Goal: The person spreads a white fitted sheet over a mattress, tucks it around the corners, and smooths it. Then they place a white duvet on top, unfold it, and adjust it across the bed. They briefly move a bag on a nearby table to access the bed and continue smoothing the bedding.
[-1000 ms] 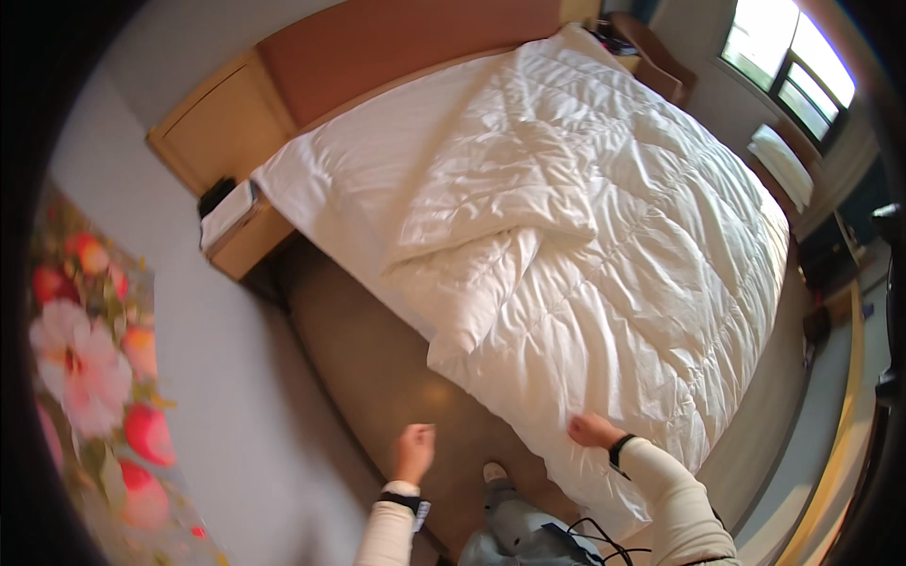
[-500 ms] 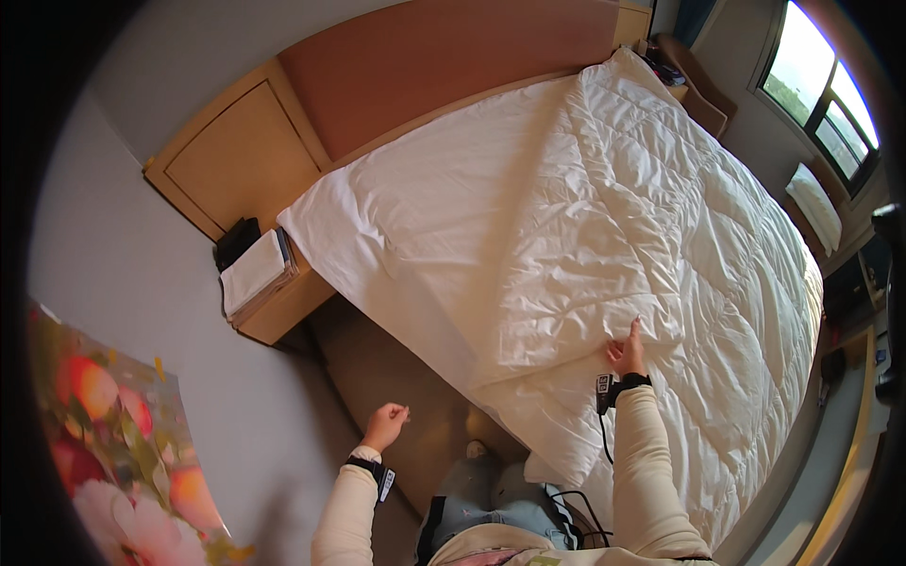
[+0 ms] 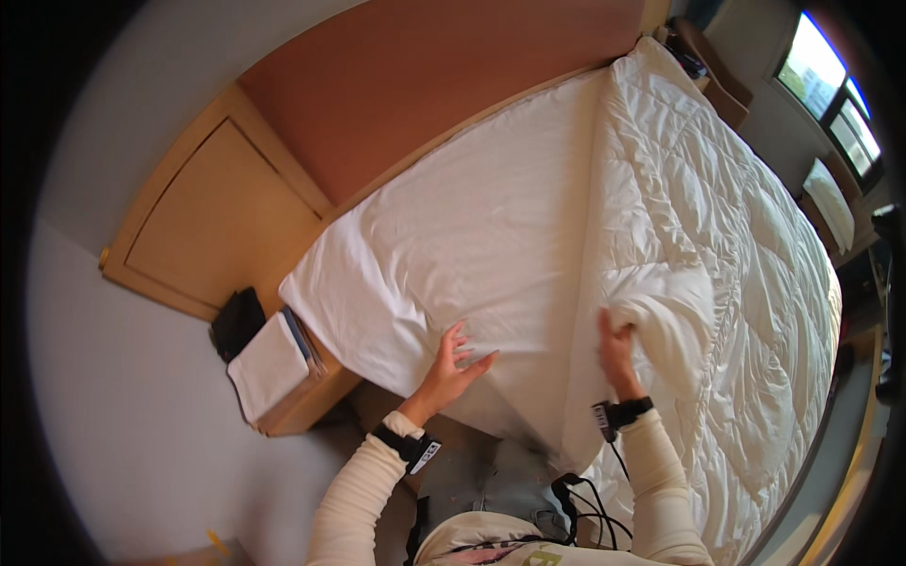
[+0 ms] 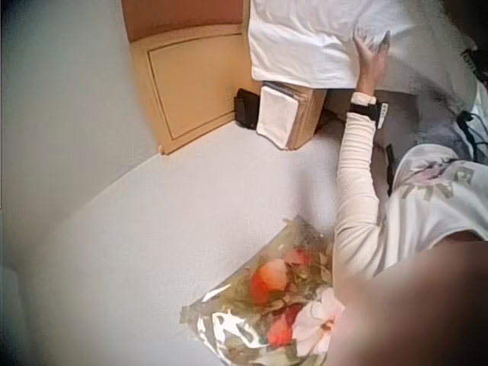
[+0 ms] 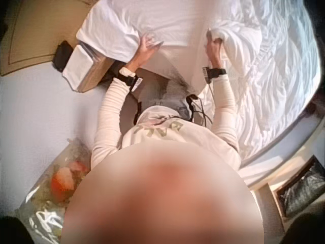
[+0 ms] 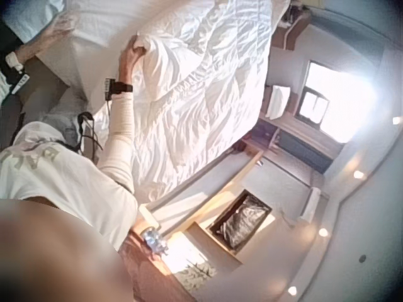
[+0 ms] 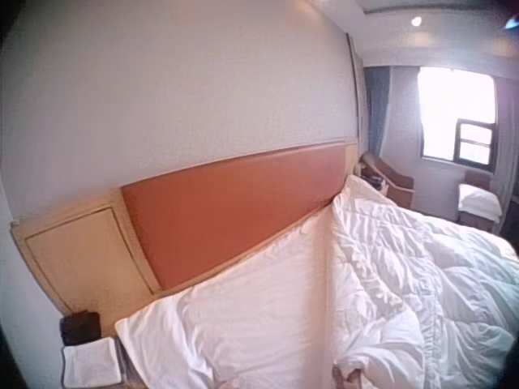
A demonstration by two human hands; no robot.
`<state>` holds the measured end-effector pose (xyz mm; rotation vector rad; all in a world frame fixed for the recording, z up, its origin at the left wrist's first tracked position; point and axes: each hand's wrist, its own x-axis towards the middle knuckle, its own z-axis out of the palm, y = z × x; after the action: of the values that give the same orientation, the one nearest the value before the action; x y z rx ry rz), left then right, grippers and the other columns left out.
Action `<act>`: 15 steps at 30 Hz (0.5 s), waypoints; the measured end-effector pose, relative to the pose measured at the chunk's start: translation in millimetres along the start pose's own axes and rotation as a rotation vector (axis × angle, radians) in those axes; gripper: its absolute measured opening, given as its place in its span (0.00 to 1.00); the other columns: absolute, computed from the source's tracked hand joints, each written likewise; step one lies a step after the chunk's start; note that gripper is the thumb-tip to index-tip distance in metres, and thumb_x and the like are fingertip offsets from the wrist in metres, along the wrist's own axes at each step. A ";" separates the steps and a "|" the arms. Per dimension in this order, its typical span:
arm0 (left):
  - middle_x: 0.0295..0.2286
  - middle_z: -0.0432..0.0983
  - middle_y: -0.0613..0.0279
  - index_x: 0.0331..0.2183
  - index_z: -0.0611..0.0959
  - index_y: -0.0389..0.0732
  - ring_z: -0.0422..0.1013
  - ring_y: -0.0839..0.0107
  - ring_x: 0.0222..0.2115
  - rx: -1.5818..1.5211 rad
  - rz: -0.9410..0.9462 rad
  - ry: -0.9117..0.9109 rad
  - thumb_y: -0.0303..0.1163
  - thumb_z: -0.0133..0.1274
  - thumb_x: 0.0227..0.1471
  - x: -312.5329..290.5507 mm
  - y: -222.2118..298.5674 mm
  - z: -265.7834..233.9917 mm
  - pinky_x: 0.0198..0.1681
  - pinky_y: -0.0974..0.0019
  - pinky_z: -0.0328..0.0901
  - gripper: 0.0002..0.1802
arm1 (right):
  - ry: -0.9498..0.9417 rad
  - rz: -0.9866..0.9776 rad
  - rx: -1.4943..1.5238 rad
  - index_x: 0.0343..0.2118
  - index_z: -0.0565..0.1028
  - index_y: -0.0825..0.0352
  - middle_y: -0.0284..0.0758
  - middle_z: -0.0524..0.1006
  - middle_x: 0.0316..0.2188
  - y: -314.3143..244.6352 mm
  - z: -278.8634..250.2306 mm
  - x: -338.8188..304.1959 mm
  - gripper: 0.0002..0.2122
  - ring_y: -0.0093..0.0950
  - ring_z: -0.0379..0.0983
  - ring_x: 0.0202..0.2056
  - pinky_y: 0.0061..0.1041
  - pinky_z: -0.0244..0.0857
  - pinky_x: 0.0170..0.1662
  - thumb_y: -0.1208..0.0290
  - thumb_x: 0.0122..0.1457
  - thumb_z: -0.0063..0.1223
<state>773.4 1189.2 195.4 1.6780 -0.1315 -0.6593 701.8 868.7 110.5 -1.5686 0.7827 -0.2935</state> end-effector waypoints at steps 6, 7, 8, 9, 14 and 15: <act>0.59 0.45 0.47 0.62 0.40 0.40 0.43 0.58 0.62 0.606 0.510 -0.060 0.35 0.71 0.37 15.7 97.8 -168.9 0.64 0.55 0.39 0.65 | -0.830 -0.767 -0.239 0.50 0.70 0.62 0.45 0.67 0.47 -49.4 312.6 -77.1 0.19 0.43 0.62 0.48 0.43 0.56 0.47 0.58 0.61 0.43; 0.59 0.46 0.47 0.62 0.38 0.39 0.44 0.58 0.61 0.635 0.409 -0.129 0.36 0.71 0.36 25.6 97.7 -204.6 0.63 0.56 0.42 0.67 | -0.763 -0.821 -0.123 0.49 0.71 0.62 0.47 0.67 0.51 -54.6 353.1 -99.8 0.19 0.46 0.61 0.52 0.47 0.55 0.50 0.55 0.61 0.42; 0.59 0.46 0.47 0.62 0.37 0.37 0.45 0.59 0.61 0.654 0.401 -0.169 0.36 0.71 0.35 26.8 90.2 -242.1 0.62 0.57 0.45 0.68 | -1.041 -0.368 -0.581 0.44 0.74 0.58 0.45 0.67 0.50 -59.7 386.3 -118.5 0.18 0.48 0.59 0.52 0.50 0.54 0.48 0.52 0.57 0.47; 0.60 0.42 0.45 0.62 0.37 0.36 0.45 0.57 0.61 0.507 0.218 -0.242 0.37 0.71 0.35 34.1 72.4 -272.0 0.62 0.57 0.46 0.68 | -0.976 -0.408 -0.620 0.41 0.75 0.55 0.43 0.65 0.50 -62.7 412.0 -132.2 0.14 0.49 0.56 0.52 0.49 0.54 0.47 0.55 0.55 0.51; 0.55 0.54 0.44 0.58 0.50 0.28 0.59 0.60 0.52 0.120 0.067 0.253 0.34 0.66 0.42 129.2 -64.3 -355.0 0.53 0.62 0.59 0.52 | -0.619 -0.443 -0.579 0.39 0.73 0.57 0.44 0.63 0.49 -70.2 511.1 -108.4 0.13 0.49 0.57 0.50 0.48 0.56 0.48 0.57 0.54 0.52; 0.53 0.60 0.43 0.56 0.56 0.26 0.63 0.61 0.49 0.140 0.084 0.398 0.35 0.64 0.45 150.4 -82.3 -370.1 0.52 0.64 0.61 0.46 | -0.644 -0.418 -0.638 0.40 0.73 0.57 0.45 0.63 0.49 -69.7 530.5 -97.7 0.13 0.49 0.57 0.50 0.48 0.56 0.49 0.58 0.54 0.53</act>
<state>1056.7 1463.9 92.2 1.8949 0.0375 -0.2477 973.3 1339.9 110.3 -2.2585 0.0187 0.1929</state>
